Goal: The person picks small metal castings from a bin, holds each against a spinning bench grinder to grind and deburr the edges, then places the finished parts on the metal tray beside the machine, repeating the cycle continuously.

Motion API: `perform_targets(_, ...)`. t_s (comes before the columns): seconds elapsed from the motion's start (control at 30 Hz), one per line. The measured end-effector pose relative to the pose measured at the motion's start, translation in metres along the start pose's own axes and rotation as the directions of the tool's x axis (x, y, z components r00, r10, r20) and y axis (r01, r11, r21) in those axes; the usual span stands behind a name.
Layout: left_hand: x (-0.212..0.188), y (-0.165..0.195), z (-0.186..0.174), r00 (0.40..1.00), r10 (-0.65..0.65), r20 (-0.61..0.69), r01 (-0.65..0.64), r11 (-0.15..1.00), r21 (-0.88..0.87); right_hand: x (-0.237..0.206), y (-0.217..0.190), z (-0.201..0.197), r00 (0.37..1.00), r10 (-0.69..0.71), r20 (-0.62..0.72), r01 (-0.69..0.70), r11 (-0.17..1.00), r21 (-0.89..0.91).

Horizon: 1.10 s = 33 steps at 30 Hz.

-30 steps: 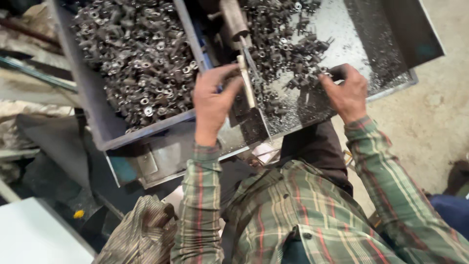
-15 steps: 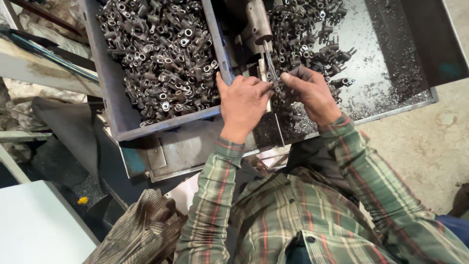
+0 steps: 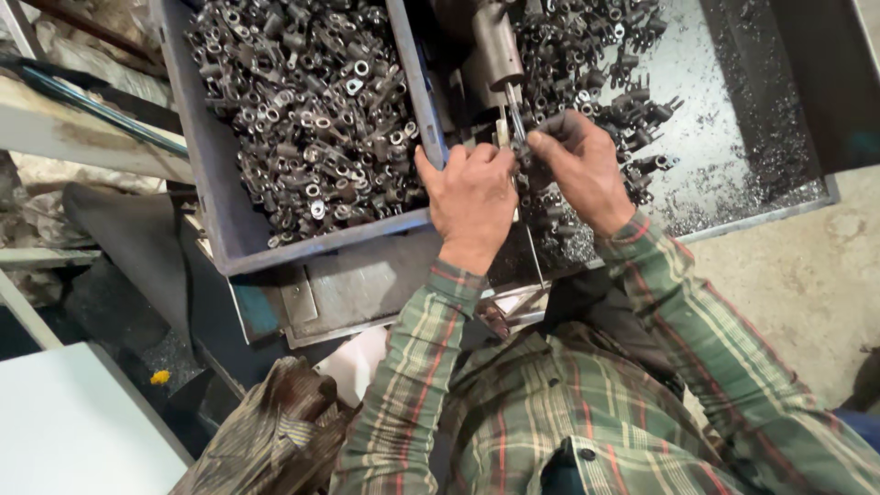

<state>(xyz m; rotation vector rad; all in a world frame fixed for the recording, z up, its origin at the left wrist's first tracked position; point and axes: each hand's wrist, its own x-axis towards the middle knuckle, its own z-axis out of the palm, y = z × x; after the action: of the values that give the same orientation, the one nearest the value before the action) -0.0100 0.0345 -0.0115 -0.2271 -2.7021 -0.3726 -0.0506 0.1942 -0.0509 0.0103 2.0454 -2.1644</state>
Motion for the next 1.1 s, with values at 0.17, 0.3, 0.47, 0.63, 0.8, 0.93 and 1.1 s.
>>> perform_targets(0.17,0.003,0.001,0.003,0.999,-0.038,-0.017,0.038,0.999,0.009,0.004,0.011,-0.005,0.999,0.043,0.030,-0.048,0.982,0.184)
perform_targets(0.3,0.006,0.001,0.003,0.999,-0.044,-0.002,0.044,0.999,0.000,0.010,0.011,-0.008,0.988,0.147,0.056,-0.157,0.937,0.311)
perform_targets(0.47,0.008,-0.004,0.005,0.999,-0.029,0.031,0.028,0.999,0.040,0.009,0.009,-0.001,0.999,0.023,0.026,-0.027,0.983,0.184)
perform_targets(0.63,0.009,-0.008,0.006,0.999,0.003,0.041,-0.006,0.998,0.069,0.004,0.004,0.007,0.999,-0.006,-0.038,0.007,1.000,0.030)
perform_targets(0.8,0.003,-0.018,-0.010,0.975,0.114,0.193,-0.105,0.993,-0.058,-0.019,0.006,-0.009,0.999,0.006,0.041,0.001,0.982,-0.190)
perform_targets(0.93,-0.006,-0.034,-0.018,0.985,0.163,0.056,-0.126,0.903,-0.411,-0.047,0.021,-0.062,0.996,0.025,0.091,-0.008,0.984,-0.176)
perform_targets(1.1,-0.004,-0.051,-0.014,0.887,-0.446,0.121,0.095,-0.079,-0.992,-0.052,0.043,-0.144,0.929,-0.371,0.004,0.167,0.409,-0.897)
